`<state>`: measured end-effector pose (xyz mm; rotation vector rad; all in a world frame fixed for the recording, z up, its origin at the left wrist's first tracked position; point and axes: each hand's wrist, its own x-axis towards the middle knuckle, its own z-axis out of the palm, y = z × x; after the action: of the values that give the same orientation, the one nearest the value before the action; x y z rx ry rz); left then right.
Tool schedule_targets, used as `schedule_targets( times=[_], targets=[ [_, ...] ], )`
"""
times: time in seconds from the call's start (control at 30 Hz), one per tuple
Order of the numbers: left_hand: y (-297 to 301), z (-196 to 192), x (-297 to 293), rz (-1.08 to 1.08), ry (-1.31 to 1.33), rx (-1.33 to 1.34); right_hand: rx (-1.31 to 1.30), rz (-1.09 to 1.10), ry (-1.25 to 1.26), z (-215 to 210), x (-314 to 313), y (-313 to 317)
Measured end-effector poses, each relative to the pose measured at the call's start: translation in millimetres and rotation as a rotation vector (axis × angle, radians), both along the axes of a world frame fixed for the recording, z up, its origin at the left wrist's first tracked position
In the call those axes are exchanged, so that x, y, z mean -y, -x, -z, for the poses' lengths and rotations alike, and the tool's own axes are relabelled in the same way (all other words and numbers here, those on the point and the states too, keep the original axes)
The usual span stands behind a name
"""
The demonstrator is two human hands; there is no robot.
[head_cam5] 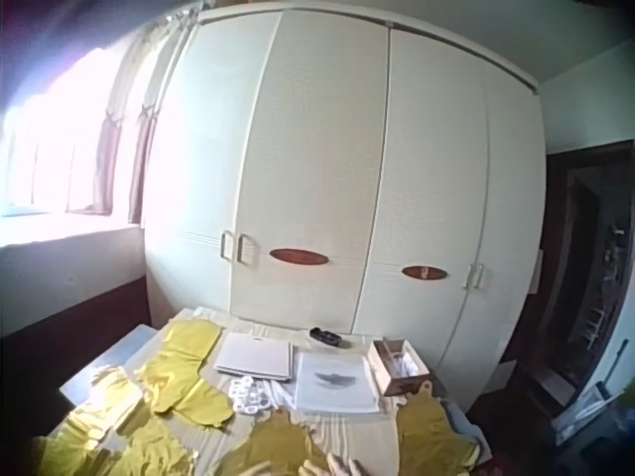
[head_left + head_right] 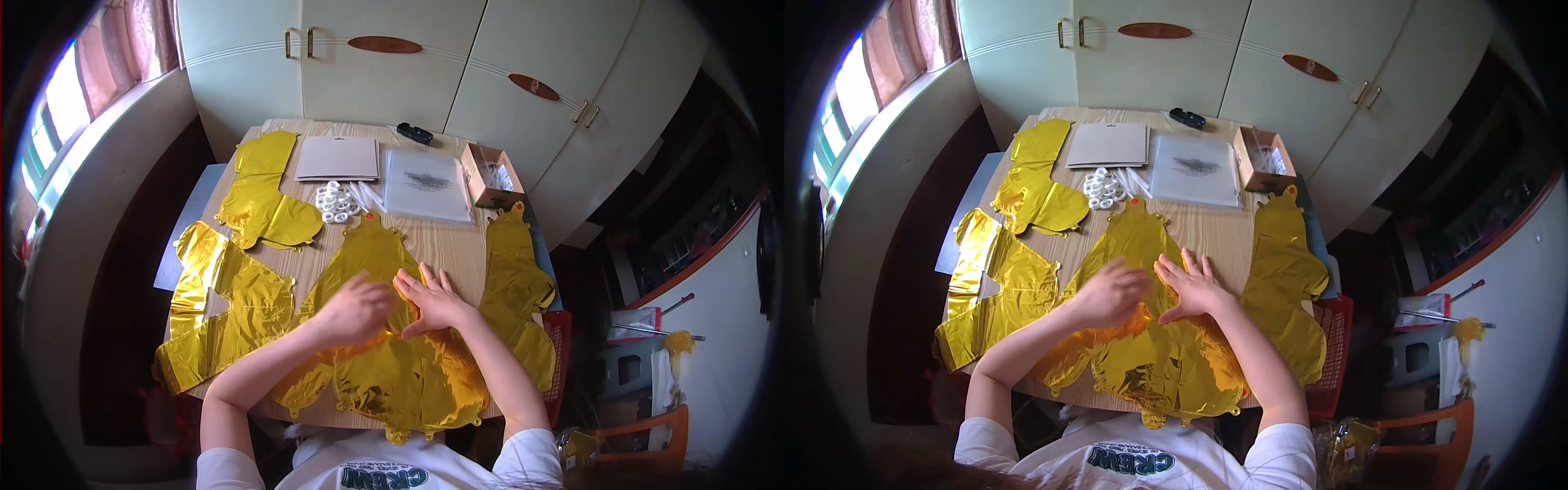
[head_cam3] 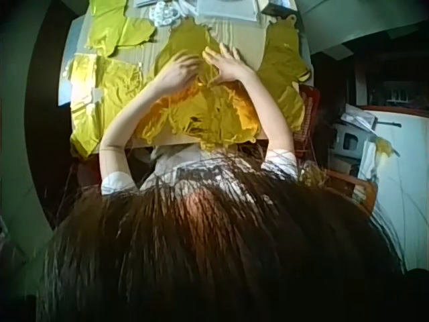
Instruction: Folding gold foil balloons and placing them into individual packaging sleeves with paper inserts.
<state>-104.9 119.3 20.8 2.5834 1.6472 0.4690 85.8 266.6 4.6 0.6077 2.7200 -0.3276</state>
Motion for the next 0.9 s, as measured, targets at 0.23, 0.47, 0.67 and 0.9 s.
schedule_targets(
  times=[0.23,0.47,0.67,0.9],
  targets=[
    [-16,23,-15,0.153,0.067,0.083,0.017,0.022,0.003,-3,4,2],
    [-5,35,-29,0.068,0.026,-0.037,0.025,0.022,-0.003,-2,4,1],
    [0,47,-28,0.027,0.127,-0.11,0.025,-0.002,-0.051,-4,8,3],
    [-1,46,-28,0.045,0.118,-0.134,-0.157,0.004,-0.141,1,23,-23]
  ],
)
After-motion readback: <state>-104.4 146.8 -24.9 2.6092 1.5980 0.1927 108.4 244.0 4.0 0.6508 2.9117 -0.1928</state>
